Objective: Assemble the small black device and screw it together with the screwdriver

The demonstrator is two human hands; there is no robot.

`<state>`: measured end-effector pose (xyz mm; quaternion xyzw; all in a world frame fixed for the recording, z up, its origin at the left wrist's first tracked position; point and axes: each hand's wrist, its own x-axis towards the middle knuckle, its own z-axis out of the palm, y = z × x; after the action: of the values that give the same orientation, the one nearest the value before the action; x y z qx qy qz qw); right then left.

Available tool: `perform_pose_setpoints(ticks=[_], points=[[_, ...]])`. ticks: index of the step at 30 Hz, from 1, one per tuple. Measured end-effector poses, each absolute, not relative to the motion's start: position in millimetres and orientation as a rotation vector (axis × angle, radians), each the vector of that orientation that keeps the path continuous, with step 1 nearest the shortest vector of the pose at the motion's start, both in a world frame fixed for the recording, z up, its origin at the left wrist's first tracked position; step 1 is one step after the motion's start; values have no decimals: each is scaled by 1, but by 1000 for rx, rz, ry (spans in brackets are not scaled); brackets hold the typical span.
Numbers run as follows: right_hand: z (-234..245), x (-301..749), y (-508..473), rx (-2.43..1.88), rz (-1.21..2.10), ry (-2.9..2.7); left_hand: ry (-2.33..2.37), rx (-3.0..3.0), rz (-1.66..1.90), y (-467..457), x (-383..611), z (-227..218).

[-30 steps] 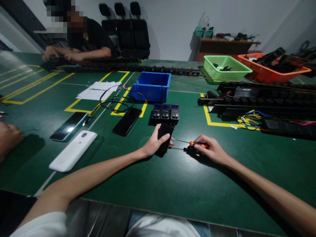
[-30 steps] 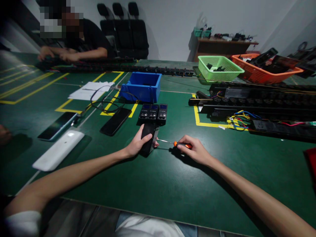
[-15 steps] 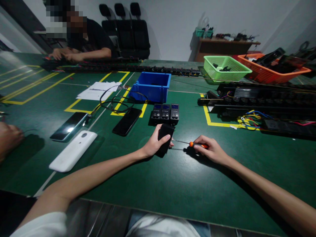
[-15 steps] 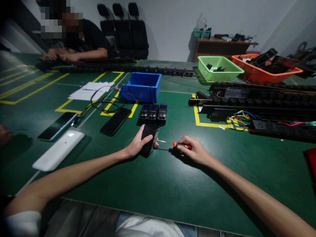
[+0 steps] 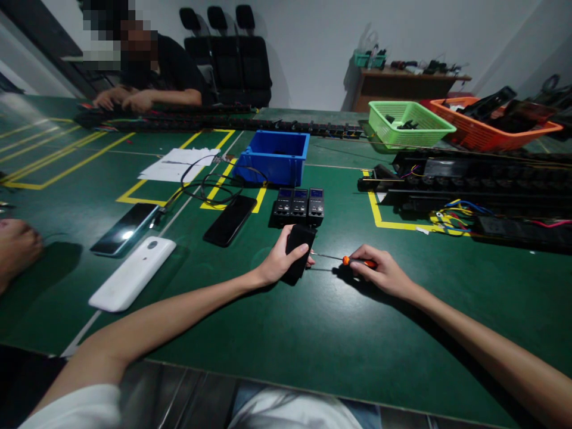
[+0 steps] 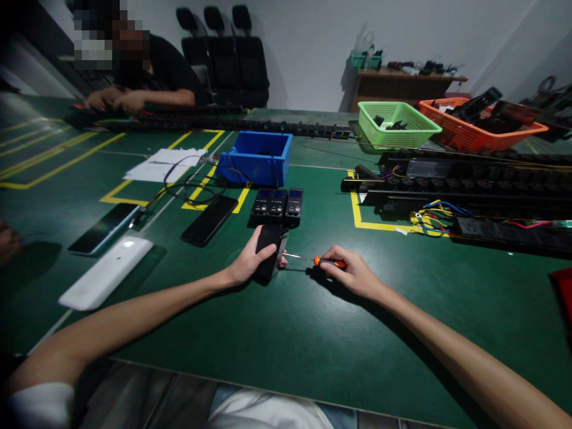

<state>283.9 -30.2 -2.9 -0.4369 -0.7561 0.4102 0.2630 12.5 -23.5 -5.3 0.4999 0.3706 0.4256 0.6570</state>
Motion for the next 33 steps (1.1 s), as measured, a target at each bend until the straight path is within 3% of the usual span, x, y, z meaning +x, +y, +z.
perform_pose_setpoints(ticks=[33], points=[[-3,283,-31,-1197,1086,-2047,795,1191,960,-23,12,-8]])
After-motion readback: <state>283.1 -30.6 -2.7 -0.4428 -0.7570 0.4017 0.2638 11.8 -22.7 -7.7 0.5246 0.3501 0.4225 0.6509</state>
